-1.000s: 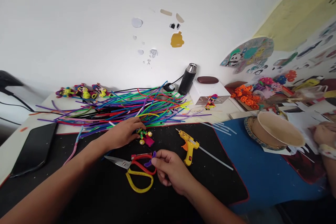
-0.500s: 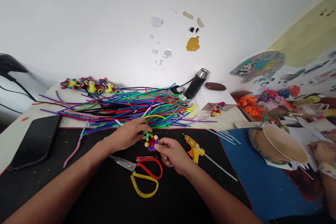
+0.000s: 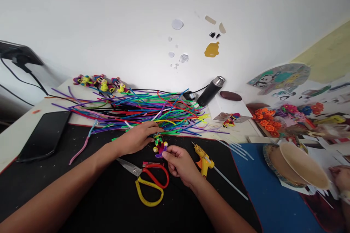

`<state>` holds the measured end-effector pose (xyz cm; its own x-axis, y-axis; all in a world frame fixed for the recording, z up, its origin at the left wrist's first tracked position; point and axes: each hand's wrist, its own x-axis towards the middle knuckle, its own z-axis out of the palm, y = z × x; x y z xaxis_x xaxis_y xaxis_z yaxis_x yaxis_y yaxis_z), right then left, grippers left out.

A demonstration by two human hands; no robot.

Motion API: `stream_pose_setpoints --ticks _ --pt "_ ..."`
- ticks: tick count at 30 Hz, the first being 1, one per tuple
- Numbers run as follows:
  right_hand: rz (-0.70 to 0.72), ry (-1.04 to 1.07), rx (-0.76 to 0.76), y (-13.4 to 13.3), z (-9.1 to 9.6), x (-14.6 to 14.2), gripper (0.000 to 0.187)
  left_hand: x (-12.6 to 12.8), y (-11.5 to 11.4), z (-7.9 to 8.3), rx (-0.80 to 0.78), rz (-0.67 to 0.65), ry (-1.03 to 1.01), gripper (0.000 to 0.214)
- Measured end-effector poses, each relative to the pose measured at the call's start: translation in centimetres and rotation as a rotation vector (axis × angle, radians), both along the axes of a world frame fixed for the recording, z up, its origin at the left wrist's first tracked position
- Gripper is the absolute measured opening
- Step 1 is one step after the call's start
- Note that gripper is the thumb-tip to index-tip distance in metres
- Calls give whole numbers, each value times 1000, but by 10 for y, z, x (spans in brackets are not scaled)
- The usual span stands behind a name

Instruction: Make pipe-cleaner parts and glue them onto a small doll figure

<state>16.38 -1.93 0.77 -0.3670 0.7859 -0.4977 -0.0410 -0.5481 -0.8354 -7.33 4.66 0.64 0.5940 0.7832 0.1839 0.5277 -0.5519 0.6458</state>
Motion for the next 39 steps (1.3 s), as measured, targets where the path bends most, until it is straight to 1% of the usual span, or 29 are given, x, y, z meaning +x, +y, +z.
stream_pose_setpoints --ticks 2,3,5,7,8,10,13,16,21,24,27,30,33,35,39 --pt "-30 28 12 -1 0 1 48 -2 -4 9 -33 96 -68 38" --pt "-52 43 19 -1 1 1 48 -2 -7 14 -74 152 -110 31" --pt "-107 76 45 -1 2 0 47 1 -18 24 -238 232 -210 25" --pt "-161 115 83 0 6 -3 46 9 -31 30 -472 213 -348 31" --pt "-180 135 103 0 8 -5 45 14 -38 32 -562 207 -441 35" --pt "-198 171 134 0 13 -9 43 25 -51 34 -665 207 -602 40" --pt "-204 200 173 -1 21 -14 42 37 -61 38 -675 310 -738 29" --pt "-228 217 204 -3 26 -15 42 45 -65 43 -657 369 -808 27" --pt "-194 258 219 -5 27 -11 40 51 -69 45 -631 396 -870 28" --pt "-220 296 202 -5 25 -7 39 52 -72 42 -636 391 -891 25" --pt "-238 339 214 -5 24 -4 37 55 -76 39 -698 383 -947 24" --pt "-246 380 214 -5 24 -2 34 61 -78 38 -780 413 -1046 25" --pt "-253 395 208 -7 23 0 35 67 -80 40 -790 435 -1120 28" --pt "-251 400 210 -8 22 1 37 70 -81 41 -787 430 -1122 30" --pt "-238 412 208 -10 20 4 38 71 -81 40 -778 421 -1058 31"
